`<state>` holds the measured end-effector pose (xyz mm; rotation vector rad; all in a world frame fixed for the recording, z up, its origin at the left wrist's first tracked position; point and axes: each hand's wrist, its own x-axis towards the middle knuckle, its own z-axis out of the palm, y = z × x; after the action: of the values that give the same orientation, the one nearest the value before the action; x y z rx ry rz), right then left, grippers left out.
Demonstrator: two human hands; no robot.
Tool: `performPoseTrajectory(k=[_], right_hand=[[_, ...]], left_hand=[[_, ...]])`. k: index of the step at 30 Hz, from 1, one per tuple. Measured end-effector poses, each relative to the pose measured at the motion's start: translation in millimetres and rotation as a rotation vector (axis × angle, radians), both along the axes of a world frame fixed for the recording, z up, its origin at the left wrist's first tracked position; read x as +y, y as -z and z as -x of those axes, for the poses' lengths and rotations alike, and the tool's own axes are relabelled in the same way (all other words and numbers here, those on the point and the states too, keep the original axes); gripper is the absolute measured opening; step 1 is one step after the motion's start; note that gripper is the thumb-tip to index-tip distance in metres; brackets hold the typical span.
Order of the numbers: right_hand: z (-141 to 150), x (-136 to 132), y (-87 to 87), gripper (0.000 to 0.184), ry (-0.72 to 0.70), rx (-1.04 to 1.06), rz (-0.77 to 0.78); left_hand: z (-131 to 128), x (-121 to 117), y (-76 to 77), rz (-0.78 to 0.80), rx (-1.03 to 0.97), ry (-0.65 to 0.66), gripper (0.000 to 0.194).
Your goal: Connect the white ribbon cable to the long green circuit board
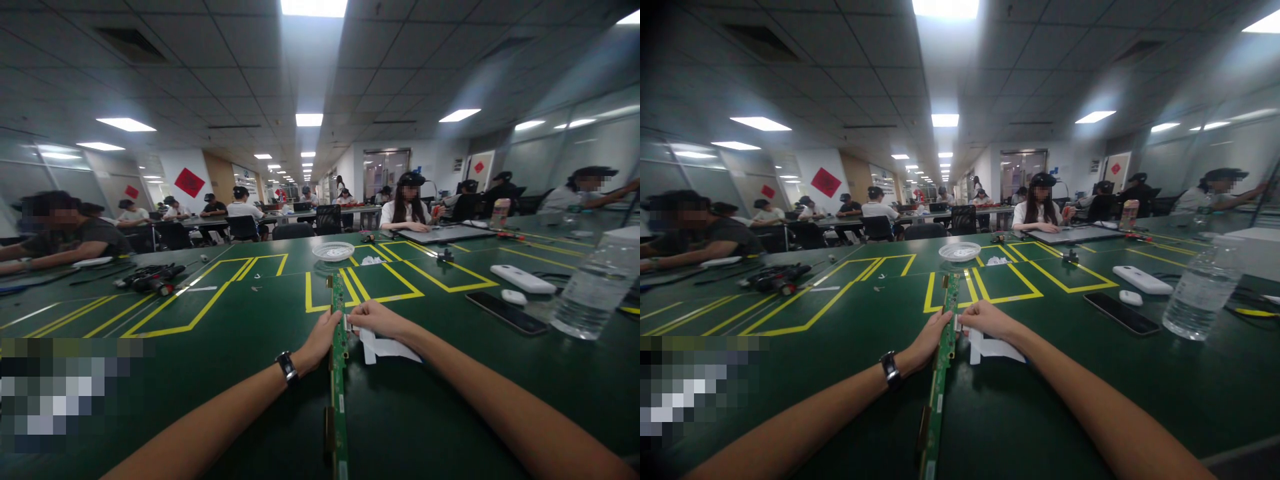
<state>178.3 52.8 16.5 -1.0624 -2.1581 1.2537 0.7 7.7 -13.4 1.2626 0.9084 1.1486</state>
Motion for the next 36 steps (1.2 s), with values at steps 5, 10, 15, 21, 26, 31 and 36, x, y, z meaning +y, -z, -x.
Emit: performPoseTrajectory(k=[5,10,15,21,26,31,36], right_hand=[[-13,15,0.7,0.043,0.074,-0.024,-0.008],[-52,41,1.0,0.038,0.42,-0.019,-0.086],[-98,58,3.5,0.035,0.699,-0.128,-0.213],[-132,72,16.6,0.035,0.883,-0.571,-0.413],[-135,73,21.9,0.037,0.743,-0.734,-0.618],[-124,68,23.4,0.033,0.605,-0.762,-0.631],[-125,70,29.0,0.036,0.643,-0.826,-0.625]], left_hand=[[-2,2,0.5,-0.117,0.047,-0.082,0.044],[1,9,3.5,-0.099,0.144,-0.302,0.047],[6,11,5.6,-0.219,0.27,-0.341,0.036],[4,3,-0.8,-0.559,0.461,-0.363,0.024],[-2,-11,-10.0,-0.742,0.552,-0.208,0.022],[-4,-17,-14.1,-0.754,0.606,-0.095,0.018],[-5,-18,-14.4,-0.769,0.679,-0.028,0.02]])
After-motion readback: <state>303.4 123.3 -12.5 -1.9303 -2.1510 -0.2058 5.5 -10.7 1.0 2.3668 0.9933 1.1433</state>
